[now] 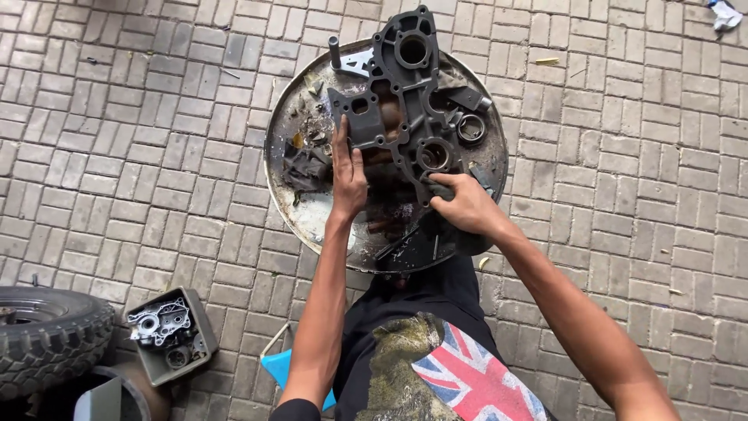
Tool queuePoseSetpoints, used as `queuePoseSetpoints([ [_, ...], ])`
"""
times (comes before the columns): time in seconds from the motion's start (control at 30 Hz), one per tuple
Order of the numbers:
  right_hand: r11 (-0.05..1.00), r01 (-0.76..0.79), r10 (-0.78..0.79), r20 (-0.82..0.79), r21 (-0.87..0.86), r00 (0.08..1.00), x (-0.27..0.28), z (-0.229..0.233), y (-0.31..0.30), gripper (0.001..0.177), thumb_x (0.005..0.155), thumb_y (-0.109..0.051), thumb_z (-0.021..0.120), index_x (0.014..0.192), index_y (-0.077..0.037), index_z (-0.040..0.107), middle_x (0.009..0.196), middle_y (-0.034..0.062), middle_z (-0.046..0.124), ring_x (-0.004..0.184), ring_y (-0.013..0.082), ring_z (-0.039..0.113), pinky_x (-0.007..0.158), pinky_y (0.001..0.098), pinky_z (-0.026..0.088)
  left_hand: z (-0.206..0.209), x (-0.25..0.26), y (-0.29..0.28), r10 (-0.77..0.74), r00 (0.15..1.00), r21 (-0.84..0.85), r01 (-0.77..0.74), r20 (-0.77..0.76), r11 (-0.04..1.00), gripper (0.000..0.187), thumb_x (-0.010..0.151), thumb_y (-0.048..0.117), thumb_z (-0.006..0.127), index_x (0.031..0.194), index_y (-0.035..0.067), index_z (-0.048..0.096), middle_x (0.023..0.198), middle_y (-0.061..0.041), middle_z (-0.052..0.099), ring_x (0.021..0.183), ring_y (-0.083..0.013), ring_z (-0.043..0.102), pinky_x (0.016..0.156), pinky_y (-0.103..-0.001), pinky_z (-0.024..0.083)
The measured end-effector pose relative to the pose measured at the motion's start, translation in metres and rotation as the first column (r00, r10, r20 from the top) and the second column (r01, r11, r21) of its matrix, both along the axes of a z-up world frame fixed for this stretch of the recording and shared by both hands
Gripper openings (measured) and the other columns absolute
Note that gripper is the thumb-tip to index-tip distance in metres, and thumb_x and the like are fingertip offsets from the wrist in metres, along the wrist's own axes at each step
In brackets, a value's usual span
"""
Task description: A person sits on the floor and uses a small metal tool to scrape residue and old gasket material from the mating surfaces of an engine casing.
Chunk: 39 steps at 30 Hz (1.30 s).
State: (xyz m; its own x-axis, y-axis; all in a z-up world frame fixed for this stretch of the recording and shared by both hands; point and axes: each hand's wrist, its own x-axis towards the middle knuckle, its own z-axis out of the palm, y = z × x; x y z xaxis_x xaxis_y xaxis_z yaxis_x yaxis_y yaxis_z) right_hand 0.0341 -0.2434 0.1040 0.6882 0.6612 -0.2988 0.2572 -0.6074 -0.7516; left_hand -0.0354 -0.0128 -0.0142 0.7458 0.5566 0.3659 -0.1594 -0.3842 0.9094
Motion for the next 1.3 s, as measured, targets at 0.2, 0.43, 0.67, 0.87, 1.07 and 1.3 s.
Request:
queuePoseSetpoints([
  [0.2, 0.999, 0.006, -0.007, 0.023, 0.045, 1.000, 0.001, -0.013, -0.004, 0.056, 0.076, -0.021, 0.067, 0.132, -0.014, 0.071, 0.119, 0.0230, 0.073, 0.118, 0.0441, 0.065, 0.097, 0.0501, 0.051, -0.007, 0.006, 0.001, -0.004, 1.000, 0.006, 0.004, 0.030, 1.000, 0.052, 0.112, 0.021, 0.032, 0.164, 0.017, 0.023, 0.164, -0.021, 0.022, 0.153, -0.0456, 0.016, 0.125, -0.058, 0.011],
  [0.43, 0.969, 0.075, -0.054, -0.094, 0.234, 0.994, -0.010, -0.039, -0.003, 0.064, 0.077, -0.023, 0.079, 0.136, -0.004, 0.066, 0.129, 0.0253, 0.069, 0.130, 0.0373, 0.058, 0.106, 0.0483, 0.046, 0.001, 0.002, 0.001, -0.018, 0.999, -0.037, 0.019, 0.036, 0.999, 0.052, 0.113, 0.022, 0.030, 0.164, 0.020, 0.021, 0.166, -0.019, 0.017, 0.154, -0.0430, 0.010, 0.125, -0.057, 0.007],
  [0.67, 0.949, -0.080, 0.134, 0.162, -0.305, 0.978, -0.021, 0.011, 0.019, 0.059, 0.086, -0.033, 0.059, 0.144, -0.024, 0.060, 0.110, 0.0273, 0.074, 0.102, 0.0518, 0.070, 0.090, 0.0603, 0.055, 0.021, -0.008, 0.001, -0.062, 0.998, -0.013, 0.062, -0.031, 0.998, 0.051, 0.115, 0.022, 0.029, 0.165, 0.022, 0.016, 0.168, -0.016, 0.014, 0.152, -0.0497, -0.001, 0.123, -0.065, 0.002],
  [0.87, 0.978, -0.036, 0.047, 0.050, -0.205, 0.998, 0.004, 0.010, 0.009, 0.056, 0.081, -0.032, 0.060, 0.136, -0.027, 0.069, 0.114, 0.0201, 0.076, 0.107, 0.0514, 0.068, 0.093, 0.0606, 0.053, 0.024, -0.005, 0.004, -0.090, 0.995, -0.022, 0.089, -0.051, 0.996, 0.052, 0.114, 0.020, 0.030, 0.165, 0.023, 0.016, 0.168, -0.014, 0.014, 0.152, -0.0487, 0.000, 0.123, -0.065, 0.002],
  [1.07, 0.932, -0.112, 0.173, 0.154, -0.344, 0.973, -0.010, 0.020, 0.010, 0.059, 0.084, -0.030, 0.058, 0.142, -0.020, 0.063, 0.111, 0.0275, 0.074, 0.105, 0.0524, 0.069, 0.096, 0.0608, 0.052, 0.010, -0.004, 0.007, -0.059, 0.998, 0.023, 0.060, -0.037, 0.998, 0.053, 0.113, 0.019, 0.034, 0.164, 0.021, 0.020, 0.167, -0.016, 0.021, 0.152, -0.0494, 0.008, 0.125, -0.061, 0.006],
  [1.3, 0.876, 0.268, -0.191, -0.222, 0.401, 0.956, -0.006, -0.051, -0.061, 0.056, 0.087, -0.020, 0.076, 0.140, -0.008, 0.063, 0.119, 0.0249, 0.071, 0.110, 0.0324, 0.067, 0.093, 0.0505, 0.054, 0.016, -0.005, 0.003, -0.036, 0.999, 0.026, 0.037, -0.035, 0.999, 0.053, 0.113, 0.020, 0.035, 0.164, 0.020, 0.021, 0.165, -0.021, 0.023, 0.150, -0.0524, 0.010, 0.124, -0.062, 0.008],
])
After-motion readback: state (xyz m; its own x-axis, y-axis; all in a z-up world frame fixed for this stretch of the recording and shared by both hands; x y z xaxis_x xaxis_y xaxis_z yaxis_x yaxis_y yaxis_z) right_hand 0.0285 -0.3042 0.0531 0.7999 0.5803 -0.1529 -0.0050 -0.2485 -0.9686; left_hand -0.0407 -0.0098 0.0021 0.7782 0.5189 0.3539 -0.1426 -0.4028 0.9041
